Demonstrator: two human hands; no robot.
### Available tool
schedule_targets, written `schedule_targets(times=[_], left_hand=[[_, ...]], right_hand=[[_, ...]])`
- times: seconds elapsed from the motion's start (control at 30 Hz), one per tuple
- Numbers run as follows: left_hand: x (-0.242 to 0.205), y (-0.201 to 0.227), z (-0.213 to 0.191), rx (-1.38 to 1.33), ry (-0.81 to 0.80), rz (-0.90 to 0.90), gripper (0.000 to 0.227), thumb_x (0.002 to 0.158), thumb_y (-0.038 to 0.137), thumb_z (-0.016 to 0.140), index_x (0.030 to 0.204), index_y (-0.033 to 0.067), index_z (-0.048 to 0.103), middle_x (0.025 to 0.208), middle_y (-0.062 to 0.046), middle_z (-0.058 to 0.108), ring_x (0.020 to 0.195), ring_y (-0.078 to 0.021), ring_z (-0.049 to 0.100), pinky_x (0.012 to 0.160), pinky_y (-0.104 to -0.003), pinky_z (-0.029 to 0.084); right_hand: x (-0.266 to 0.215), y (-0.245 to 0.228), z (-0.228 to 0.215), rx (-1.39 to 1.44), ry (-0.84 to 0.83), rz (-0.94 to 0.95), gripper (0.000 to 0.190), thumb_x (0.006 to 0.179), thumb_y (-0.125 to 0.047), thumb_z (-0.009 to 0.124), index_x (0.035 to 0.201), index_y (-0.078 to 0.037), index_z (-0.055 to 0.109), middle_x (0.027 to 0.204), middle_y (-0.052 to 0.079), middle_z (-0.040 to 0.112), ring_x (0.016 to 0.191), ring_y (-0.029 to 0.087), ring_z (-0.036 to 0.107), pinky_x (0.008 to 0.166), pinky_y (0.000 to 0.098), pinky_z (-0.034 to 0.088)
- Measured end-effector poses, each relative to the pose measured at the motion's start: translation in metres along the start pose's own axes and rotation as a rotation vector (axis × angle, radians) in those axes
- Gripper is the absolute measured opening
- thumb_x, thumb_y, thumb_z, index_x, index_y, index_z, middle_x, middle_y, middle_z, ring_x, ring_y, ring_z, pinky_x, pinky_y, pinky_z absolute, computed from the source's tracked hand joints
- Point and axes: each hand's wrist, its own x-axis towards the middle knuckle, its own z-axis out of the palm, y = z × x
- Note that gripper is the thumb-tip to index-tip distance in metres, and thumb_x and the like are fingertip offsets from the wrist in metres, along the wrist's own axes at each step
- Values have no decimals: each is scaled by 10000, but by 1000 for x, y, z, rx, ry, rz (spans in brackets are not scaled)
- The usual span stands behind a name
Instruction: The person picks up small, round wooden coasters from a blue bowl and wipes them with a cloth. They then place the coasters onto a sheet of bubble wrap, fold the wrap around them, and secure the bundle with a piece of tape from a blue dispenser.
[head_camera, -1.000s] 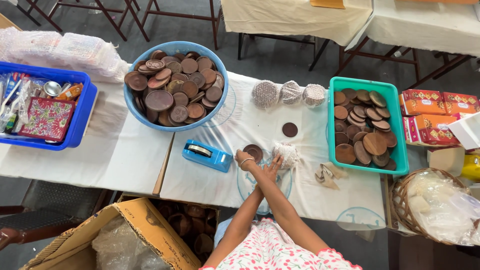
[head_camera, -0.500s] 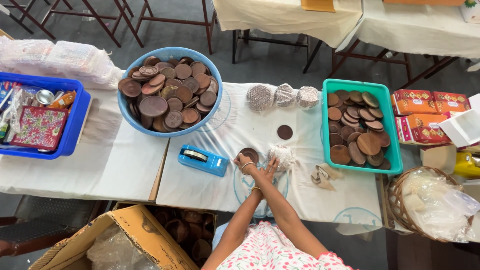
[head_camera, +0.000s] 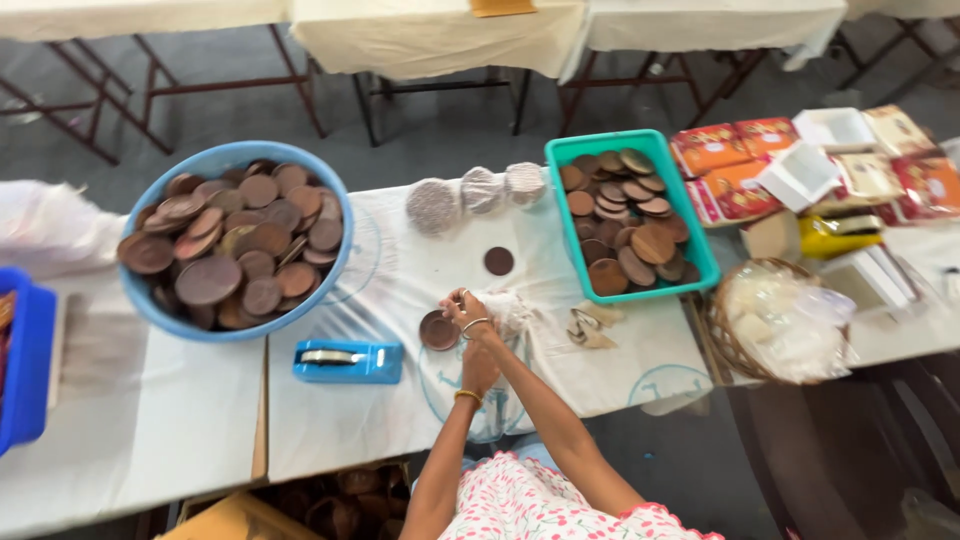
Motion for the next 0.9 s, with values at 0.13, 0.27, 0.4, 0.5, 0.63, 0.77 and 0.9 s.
schedule_targets(times=[0.13,0.27,0.4,0.5,0.63,0.77,0.9], left_hand=[[-1,-15,13,183,-129,-165,588,780,62,648,1358,48,540,1465,-145,535,1295,-380,489,1123,-453,418],[8,-4,5,165,77,-116,483,846,38,614,1319,135,640,1452,-103,595,1213,-337,563,1073,-455,449],[21,-15,17,-217,102,-493,378,1056,233,543,1396,131,673,1322,-61,710,1058,-242,681,987,-374,540],[37,-4,3,-885,130,-762,541,1075,474,451,1478,123,535,1326,-100,673,1022,-157,673,828,-343,534],[37,-15,3,-1183,-7,-934,649,981,522,541,1512,159,455,1202,-41,626,969,-145,647,811,-354,577],[30,-16,-10,-1411,-118,-920,638,955,482,596,1493,164,470,1155,-45,645,927,-156,654,805,-340,604],[29,-13,-20,-1386,-93,-942,569,989,432,598,1483,164,508,1081,17,644,926,-79,657,824,-329,617]], right_hand=[[3,9,-49,227,124,-44,209,978,-252,667,1035,-67,589,993,51,766,788,100,724,621,263,562],[-7,32,-87,338,188,-59,207,1004,-256,652,1036,-66,579,1011,70,766,767,92,697,621,240,553],[-28,34,-97,357,160,67,217,1008,-287,637,1020,-73,601,1005,40,769,732,70,674,613,232,544],[-39,47,-95,358,136,113,226,1000,-272,690,986,-75,580,948,53,760,697,80,662,601,238,524],[-52,41,-94,317,-27,70,209,977,-235,728,947,-66,609,887,52,745,690,68,640,598,232,513],[-64,23,-96,332,-213,123,201,981,-258,710,954,-83,615,843,23,700,680,61,632,586,232,525],[-73,-6,-103,357,-313,186,214,972,-264,709,934,-65,638,873,24,733,701,56,651,609,240,561]])
